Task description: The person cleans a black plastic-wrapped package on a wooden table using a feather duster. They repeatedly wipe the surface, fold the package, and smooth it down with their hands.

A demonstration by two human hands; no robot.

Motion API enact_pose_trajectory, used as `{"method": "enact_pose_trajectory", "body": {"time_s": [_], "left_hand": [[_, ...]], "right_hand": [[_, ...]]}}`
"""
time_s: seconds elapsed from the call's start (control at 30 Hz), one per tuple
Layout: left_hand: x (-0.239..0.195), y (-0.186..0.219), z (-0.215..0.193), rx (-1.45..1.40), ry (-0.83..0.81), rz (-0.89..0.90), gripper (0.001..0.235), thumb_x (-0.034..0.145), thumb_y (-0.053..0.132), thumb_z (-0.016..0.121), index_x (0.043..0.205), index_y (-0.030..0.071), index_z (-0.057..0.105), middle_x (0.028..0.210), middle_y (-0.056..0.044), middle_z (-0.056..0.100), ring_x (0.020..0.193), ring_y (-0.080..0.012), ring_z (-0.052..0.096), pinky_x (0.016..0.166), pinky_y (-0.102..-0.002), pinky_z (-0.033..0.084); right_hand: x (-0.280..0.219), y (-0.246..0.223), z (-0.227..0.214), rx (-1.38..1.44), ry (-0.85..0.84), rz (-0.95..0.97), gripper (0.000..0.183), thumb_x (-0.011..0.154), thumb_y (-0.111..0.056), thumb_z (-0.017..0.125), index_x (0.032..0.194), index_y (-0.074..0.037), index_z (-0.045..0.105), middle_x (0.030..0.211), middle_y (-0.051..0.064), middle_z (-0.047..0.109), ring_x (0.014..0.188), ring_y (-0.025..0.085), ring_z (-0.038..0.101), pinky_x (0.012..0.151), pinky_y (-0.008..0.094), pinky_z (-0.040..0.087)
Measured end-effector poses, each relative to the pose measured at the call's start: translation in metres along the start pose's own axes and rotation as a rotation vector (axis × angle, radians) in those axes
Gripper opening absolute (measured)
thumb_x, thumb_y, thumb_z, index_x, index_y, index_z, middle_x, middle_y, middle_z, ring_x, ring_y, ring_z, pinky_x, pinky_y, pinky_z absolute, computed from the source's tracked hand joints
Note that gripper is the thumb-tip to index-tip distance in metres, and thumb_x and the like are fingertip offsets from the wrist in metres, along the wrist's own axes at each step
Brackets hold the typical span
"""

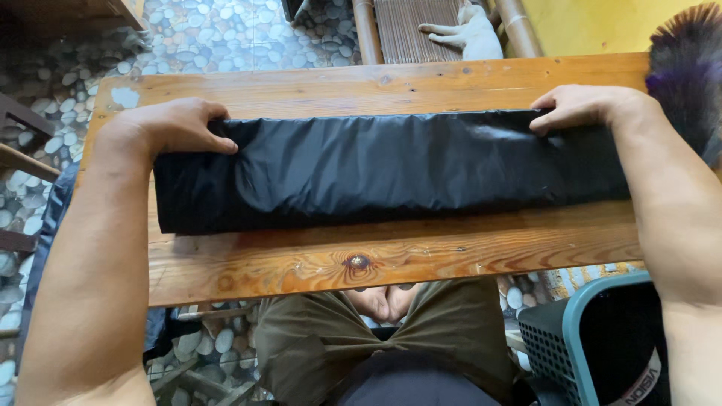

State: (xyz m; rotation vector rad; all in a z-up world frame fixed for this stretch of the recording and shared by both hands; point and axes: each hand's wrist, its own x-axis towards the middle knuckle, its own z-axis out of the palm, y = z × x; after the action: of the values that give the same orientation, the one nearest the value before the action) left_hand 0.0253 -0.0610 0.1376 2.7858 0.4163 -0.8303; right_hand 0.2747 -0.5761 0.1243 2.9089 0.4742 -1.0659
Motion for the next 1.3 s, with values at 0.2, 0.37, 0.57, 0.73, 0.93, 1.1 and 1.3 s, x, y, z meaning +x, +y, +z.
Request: {"method": "enact_pose_trajectory", "body": {"time_s": [0.2,0.37,0.57,0.73,0.93,1.1,1.3], "left_hand": [[-0.035,0.011,-0.018,0.015,0.140,0.041,0.045,0.092,0.042,0.070,0.128,0.014,0.069,0.125,-0.010,0.072,0.109,-0.0289,0.066,0.089,-0.043,0.049],[-0.048,0.003,-0.023,0.014,0.470,0.094,0.050,0.093,0.034,0.074,0.138,0.014,0.062,0.128,-0.018,0.068,0.111,-0.0394,0.063,0.083,-0.052,0.050],[0.003,-0.022,0.045,0.406,0.964,0.411,0.009,0.090,0.015,0.071,0.099,0.015,0.067,0.087,-0.003,0.066,0.081,-0.0250,0.060,0.089,-0.038,0.047],[0.024,-0.016,0.113,0.445,0.929,0.525,0.026,0.068,0.017,0.068,0.091,0.015,0.057,0.091,-0.005,0.058,0.092,-0.0296,0.058,0.090,-0.041,0.043],[0.005,0.003,0.102,0.227,0.939,0.508,0.061,0.090,0.045,0.066,0.137,0.005,0.064,0.106,-0.013,0.061,0.102,-0.0349,0.058,0.092,-0.046,0.044],[0.008,0.035,0.093,0.182,1.029,0.721,0.081,0.091,0.048,0.074,0.152,0.003,0.046,0.147,-0.026,0.049,0.138,-0.0437,0.047,0.120,-0.056,0.034],[0.034,0.061,0.105,0.243,1.048,0.768,0.050,0.095,0.034,0.074,0.140,0.013,0.065,0.140,-0.017,0.064,0.130,-0.0351,0.058,0.104,-0.045,0.048]], "right_hand": [[0.000,0.030,-0.009,-0.170,0.151,-0.051,0.067,0.083,-0.040,0.065,0.146,-0.017,0.061,0.149,0.005,0.063,0.135,0.024,0.058,0.114,0.039,0.040],[-0.037,0.053,-0.028,-0.113,0.510,-0.126,0.048,0.089,-0.029,0.070,0.134,-0.013,0.070,0.123,0.014,0.075,0.108,0.029,0.068,0.096,0.037,0.047],[-0.018,0.081,0.034,-0.622,1.160,-0.457,0.025,0.085,-0.021,0.071,0.109,-0.023,0.078,0.100,0.000,0.078,0.094,0.021,0.074,0.089,0.032,0.058],[0.007,0.087,0.106,-0.625,0.941,-0.445,0.052,0.063,-0.027,0.075,0.115,-0.022,0.070,0.115,-0.003,0.071,0.101,0.024,0.069,0.082,0.044,0.054],[-0.043,0.095,0.087,0.051,0.735,-0.516,0.034,0.085,-0.014,0.060,0.114,-0.010,0.077,0.126,0.009,0.075,0.125,0.027,0.063,0.116,0.044,0.039],[-0.036,0.177,0.096,-0.123,1.001,0.346,0.068,0.087,-0.025,0.057,0.145,0.011,0.058,0.131,0.044,0.055,0.113,0.060,0.055,0.091,0.064,0.043],[-0.043,0.226,0.123,-0.040,0.651,0.691,0.074,0.095,-0.042,0.054,0.134,0.020,0.067,0.127,0.048,0.069,0.114,0.061,0.065,0.094,0.058,0.050]]}}
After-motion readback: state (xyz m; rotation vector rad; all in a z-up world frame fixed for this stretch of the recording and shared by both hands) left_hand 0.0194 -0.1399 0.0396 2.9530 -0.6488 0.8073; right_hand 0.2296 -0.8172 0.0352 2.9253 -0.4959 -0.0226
